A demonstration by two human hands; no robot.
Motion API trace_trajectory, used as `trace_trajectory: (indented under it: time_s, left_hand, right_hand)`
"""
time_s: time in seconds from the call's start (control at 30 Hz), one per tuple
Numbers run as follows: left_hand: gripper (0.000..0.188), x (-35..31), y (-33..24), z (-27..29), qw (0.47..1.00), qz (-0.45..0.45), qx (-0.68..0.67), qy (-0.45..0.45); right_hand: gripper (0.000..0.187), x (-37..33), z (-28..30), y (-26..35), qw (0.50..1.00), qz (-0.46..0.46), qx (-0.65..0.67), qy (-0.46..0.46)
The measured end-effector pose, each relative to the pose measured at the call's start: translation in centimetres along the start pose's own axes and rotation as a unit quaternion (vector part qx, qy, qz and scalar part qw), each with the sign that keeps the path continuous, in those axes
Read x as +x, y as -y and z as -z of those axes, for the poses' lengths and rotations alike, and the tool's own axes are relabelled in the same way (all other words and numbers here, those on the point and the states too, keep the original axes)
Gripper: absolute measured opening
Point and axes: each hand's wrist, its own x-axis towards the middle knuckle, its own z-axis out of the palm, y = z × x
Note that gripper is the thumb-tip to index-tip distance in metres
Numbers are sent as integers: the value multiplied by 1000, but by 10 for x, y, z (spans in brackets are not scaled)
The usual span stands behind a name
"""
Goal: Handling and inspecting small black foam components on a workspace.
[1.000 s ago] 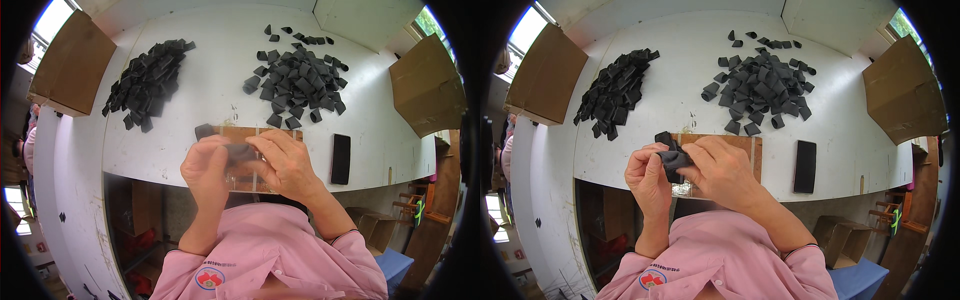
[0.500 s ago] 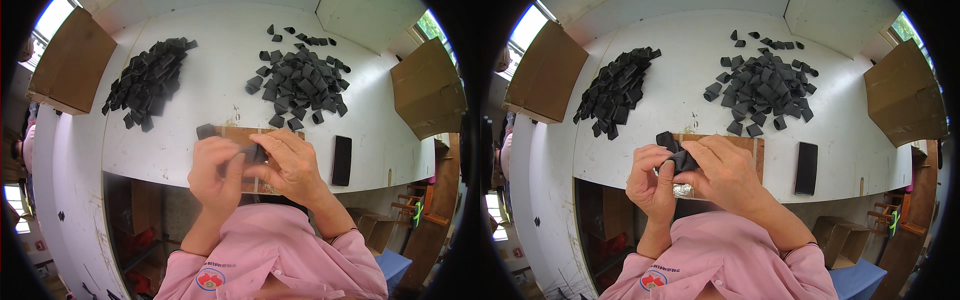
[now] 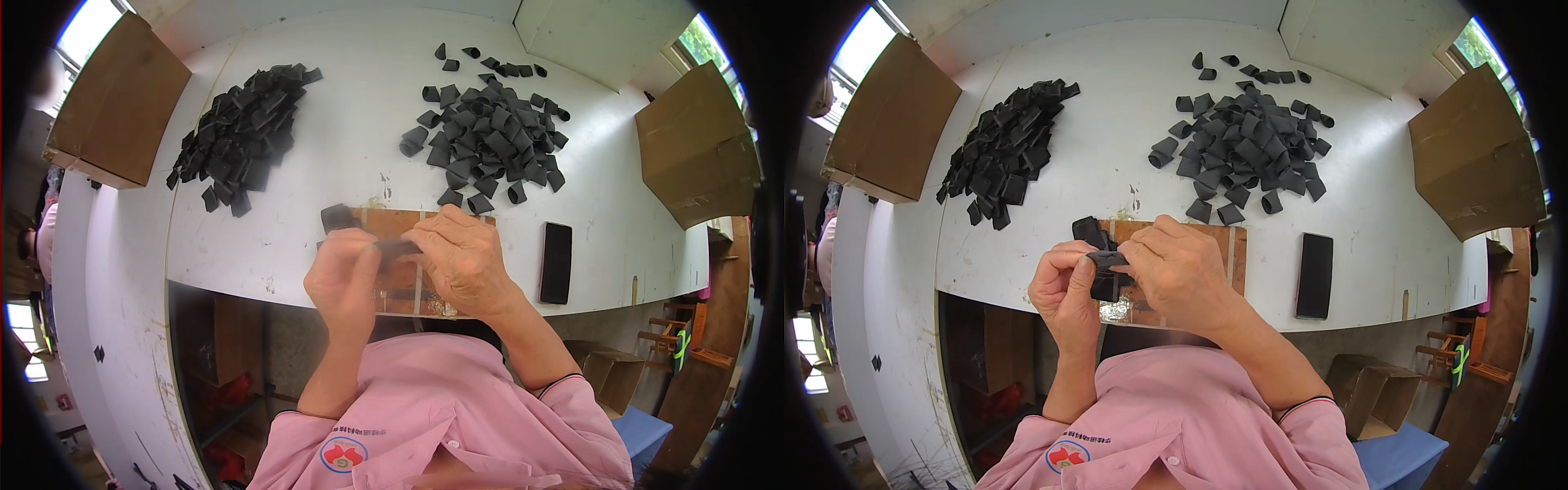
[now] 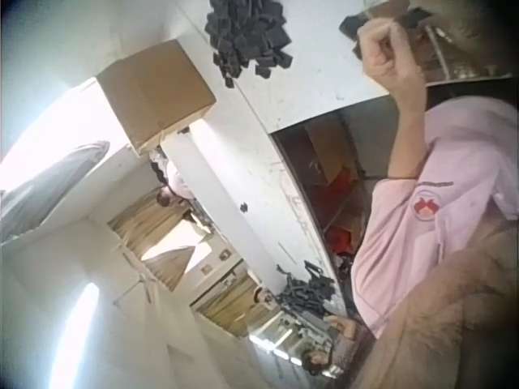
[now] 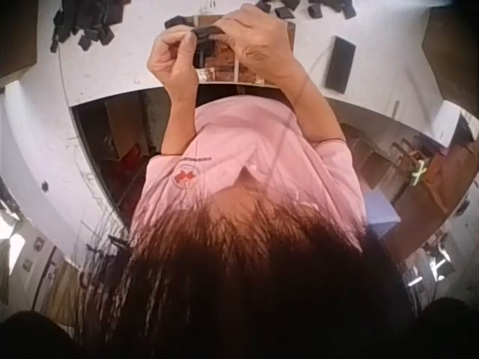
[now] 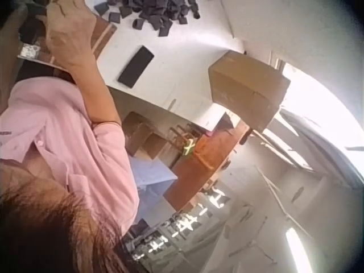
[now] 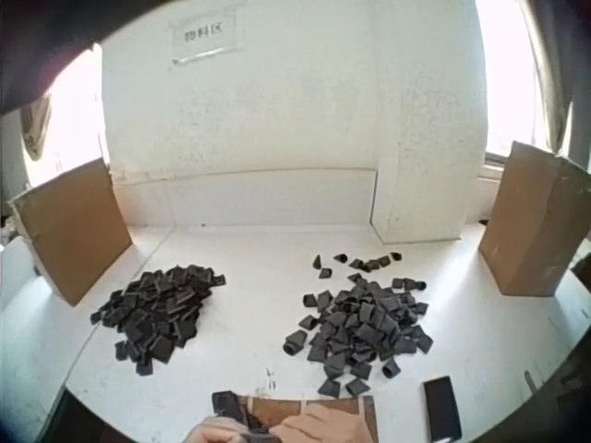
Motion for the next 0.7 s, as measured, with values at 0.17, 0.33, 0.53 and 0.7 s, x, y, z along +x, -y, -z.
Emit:
trace_trajectory:
  time_s: [0.17,0.33,0.53,0.7]
  left_hand:
    - [6,6,-2,-9,992,-116,14,53]
    - [5,8,-10,-7,976,-179,92,78]
    - [5,13,-18,-11,930,-261,237,105]
    - [6,5,-6,7,998,-8,36,41]
  right_hand:
    - [17,-18,-5,-13,995,-24,89,-30]
    - [20,-11,6,1,990,-76,120,-6]
    - [26,-9,-1,-5,990,-68,125,-12]
    - [26,-2,-3,2,996,-57,65,23]
